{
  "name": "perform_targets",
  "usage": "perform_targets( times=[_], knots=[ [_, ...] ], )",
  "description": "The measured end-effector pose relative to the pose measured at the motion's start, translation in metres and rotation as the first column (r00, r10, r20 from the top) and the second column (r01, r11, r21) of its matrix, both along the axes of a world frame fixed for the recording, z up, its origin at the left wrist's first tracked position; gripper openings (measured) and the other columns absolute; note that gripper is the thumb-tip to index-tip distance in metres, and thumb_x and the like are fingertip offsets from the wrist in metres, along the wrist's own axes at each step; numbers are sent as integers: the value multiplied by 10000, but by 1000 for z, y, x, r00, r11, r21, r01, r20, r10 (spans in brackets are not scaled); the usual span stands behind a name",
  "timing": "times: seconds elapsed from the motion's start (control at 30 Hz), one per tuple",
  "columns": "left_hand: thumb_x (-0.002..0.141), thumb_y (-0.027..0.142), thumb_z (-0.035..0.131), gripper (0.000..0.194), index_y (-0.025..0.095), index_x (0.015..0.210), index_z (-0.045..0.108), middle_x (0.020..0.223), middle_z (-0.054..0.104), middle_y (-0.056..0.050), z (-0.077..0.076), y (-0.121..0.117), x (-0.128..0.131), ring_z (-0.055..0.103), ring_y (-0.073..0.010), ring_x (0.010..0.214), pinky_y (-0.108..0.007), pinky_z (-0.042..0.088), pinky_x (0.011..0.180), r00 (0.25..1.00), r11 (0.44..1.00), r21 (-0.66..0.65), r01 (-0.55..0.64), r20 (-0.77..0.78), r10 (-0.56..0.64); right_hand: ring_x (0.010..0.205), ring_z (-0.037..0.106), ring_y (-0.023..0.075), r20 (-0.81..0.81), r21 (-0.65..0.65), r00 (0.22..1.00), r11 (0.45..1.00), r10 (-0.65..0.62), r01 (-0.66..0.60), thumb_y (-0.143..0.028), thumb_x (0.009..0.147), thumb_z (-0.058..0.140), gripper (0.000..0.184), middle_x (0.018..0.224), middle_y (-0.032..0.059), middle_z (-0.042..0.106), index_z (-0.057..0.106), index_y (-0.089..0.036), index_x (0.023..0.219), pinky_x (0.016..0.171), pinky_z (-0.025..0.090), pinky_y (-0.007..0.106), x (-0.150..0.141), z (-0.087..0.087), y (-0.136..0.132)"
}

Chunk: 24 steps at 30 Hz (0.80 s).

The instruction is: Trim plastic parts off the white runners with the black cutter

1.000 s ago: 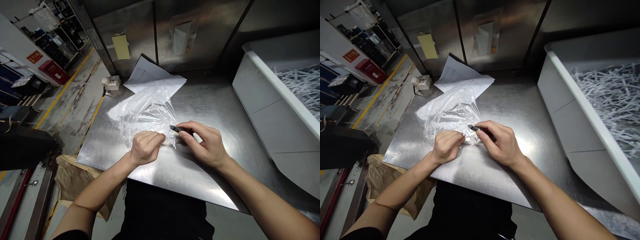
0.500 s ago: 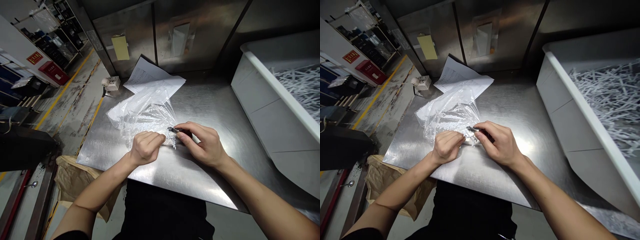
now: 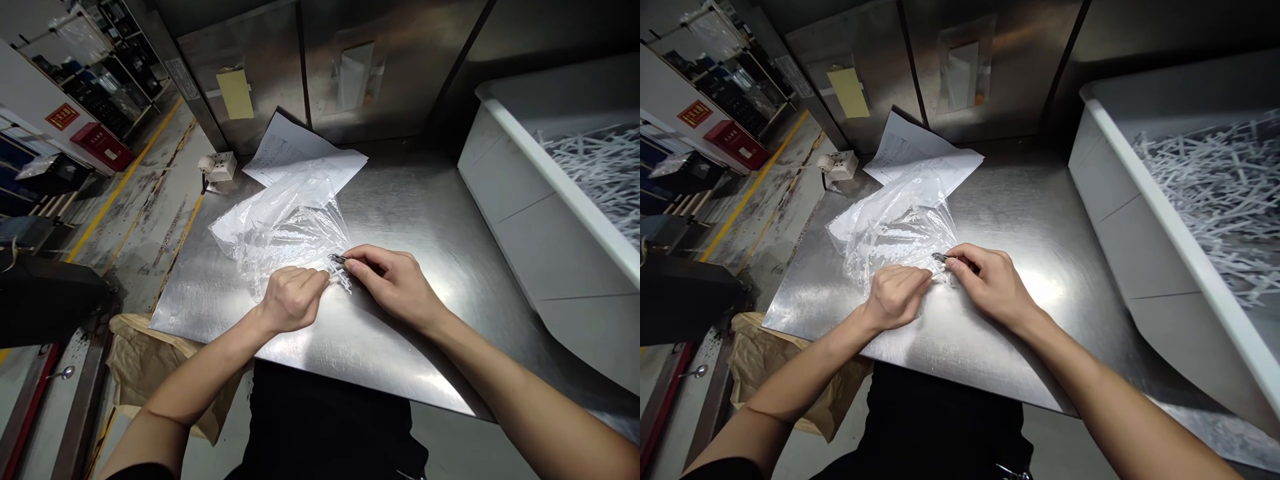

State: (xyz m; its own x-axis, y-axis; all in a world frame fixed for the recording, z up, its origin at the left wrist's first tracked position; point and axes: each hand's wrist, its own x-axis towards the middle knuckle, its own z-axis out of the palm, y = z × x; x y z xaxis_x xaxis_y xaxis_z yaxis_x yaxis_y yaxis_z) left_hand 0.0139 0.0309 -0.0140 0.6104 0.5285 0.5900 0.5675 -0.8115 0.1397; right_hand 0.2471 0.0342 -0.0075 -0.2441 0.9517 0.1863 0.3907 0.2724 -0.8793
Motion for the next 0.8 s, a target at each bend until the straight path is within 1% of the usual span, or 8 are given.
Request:
perform_targets(
  times=[0.07,0.17,0.27,0.37,0.5,0.63,0.8],
  knots=[
    [1004,99,506,161,155,1025,655,733,714,-12,0,0,1,664,-151,616,-304,438,577,1000,1000,-15,-12,-21,12,801,694,236,-11,-105,1000,994,-3,2,-420,1066,645,245,883,29,770,783,-224,1020,682,479,360,1,-3,2],
    [1017,122,509,150,159,1018,655,749,727,-14,0,-1,1,663,-145,609,-300,444,572,999,999,-40,-27,-23,26,799,677,236,-24,-150,1000,989,-4,0,-454,1053,650,279,864,34,758,787,-218,995,685,469,356,2,-6,5],
    [1019,130,517,146,161,1015,659,774,742,-18,0,0,1,666,-139,610,-290,452,571,999,998,-48,-34,-6,34,742,629,213,-49,-126,999,992,-6,0,-483,1052,653,303,814,27,725,787,-213,1018,656,443,340,3,-3,4],
    [1010,121,524,143,164,997,660,763,736,-9,1,0,0,662,-137,605,-287,446,568,999,998,-36,-48,10,48,686,579,191,-108,-109,994,994,13,-25,-489,1049,661,309,762,15,676,780,-204,1042,618,421,325,2,4,1],
    [1013,123,530,140,165,971,657,740,723,-1,1,1,0,657,-134,598,-292,434,564,998,998,-14,-66,13,66,681,596,186,-166,-96,985,993,45,-62,-458,1049,664,283,788,23,689,774,-198,1048,617,446,323,0,13,-3],
    [1015,124,523,146,167,970,655,740,724,-1,2,0,1,657,-135,601,-297,427,567,998,998,-6,-67,-1,67,684,613,195,-144,-87,988,994,46,-59,-445,1048,662,270,778,26,693,771,-199,1042,620,460,331,-2,15,-5],
    [1005,110,522,150,169,960,653,712,703,4,2,1,2,643,-137,590,-306,405,561,997,997,19,-69,-20,70,710,635,201,-106,-55,993,997,41,-47,-422,1051,653,246,824,30,730,771,-206,1063,651,473,343,-2,15,-6]
  ],
)
